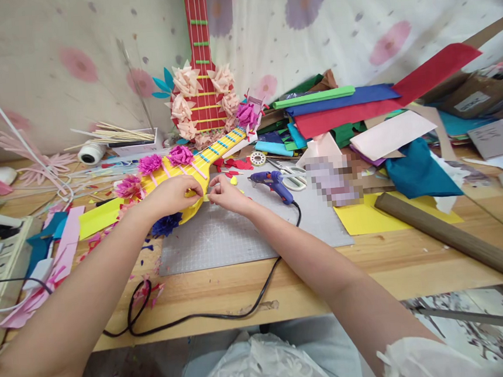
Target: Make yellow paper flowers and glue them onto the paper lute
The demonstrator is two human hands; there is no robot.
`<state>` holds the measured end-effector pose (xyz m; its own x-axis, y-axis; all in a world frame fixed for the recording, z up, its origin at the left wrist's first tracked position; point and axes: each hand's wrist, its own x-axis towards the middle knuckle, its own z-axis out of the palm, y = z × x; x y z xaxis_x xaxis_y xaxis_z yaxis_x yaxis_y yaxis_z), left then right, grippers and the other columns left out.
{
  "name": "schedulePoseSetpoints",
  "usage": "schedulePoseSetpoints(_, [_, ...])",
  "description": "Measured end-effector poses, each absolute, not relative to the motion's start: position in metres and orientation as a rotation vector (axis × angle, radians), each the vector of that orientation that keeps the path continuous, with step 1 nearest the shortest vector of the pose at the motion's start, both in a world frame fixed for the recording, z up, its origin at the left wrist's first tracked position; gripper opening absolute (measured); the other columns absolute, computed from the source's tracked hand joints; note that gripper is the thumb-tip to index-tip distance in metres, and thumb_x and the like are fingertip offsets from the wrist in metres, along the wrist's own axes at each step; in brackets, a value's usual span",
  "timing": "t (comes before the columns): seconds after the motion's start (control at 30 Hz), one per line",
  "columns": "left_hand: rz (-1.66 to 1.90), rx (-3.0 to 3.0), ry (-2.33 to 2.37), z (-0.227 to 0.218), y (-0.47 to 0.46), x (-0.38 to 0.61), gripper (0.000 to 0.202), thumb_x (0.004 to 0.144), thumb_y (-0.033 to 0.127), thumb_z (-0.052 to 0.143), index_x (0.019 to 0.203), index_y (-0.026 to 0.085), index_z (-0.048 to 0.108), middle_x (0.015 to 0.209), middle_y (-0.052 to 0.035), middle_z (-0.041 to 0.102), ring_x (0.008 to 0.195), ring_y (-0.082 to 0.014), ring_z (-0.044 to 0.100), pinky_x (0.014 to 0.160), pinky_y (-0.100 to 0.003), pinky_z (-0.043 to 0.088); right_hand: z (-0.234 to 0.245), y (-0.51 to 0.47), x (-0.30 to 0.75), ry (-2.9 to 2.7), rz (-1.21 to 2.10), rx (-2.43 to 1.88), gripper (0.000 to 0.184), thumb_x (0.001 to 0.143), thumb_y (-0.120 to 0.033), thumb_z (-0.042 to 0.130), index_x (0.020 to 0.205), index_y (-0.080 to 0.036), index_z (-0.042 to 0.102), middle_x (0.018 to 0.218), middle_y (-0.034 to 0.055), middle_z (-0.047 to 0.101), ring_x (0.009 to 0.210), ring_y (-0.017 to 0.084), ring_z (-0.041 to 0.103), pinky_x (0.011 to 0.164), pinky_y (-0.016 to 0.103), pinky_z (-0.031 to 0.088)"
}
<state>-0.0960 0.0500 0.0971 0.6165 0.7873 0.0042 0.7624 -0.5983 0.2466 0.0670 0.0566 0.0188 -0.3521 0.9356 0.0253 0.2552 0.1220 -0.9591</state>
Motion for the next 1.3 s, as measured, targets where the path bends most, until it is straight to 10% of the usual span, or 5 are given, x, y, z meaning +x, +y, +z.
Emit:
schedulePoseSetpoints(0.67, [0.196,2.528,1.284,0.102,0.046,-0.099,0.024,0.073,0.03,0.048,0.084,0.018,0.066,0.089,-0.004,0.067,0.083,-0.0166,0.059,0.078,-0.028,0.043,0.03,0.048,0.066,-1.533,1.549,-1.051,0.023,0.076,-0.017,0.053,0.086,-0.022,0.032,0.062,-0.0084,0.054,0.054,0.008,0.054,0.054,0.02,0.042])
schedulePoseSetpoints(1.3, [0.34,2.401,1.296,0.099,0.044,-0.101,0.019,0.071,0.029,0.051,0.085,0.018,0.054,0.088,-0.003,0.063,0.083,-0.0173,0.059,0.076,-0.031,0.045,0.029,0.04,0.054,-1.792,0.976,-1.158,0.037,0.068,-0.009,0.055,0.096,-0.023,0.034,0.077,-0.0048,0.057,0.072,0.011,0.059,0.069,0.027,0.045])
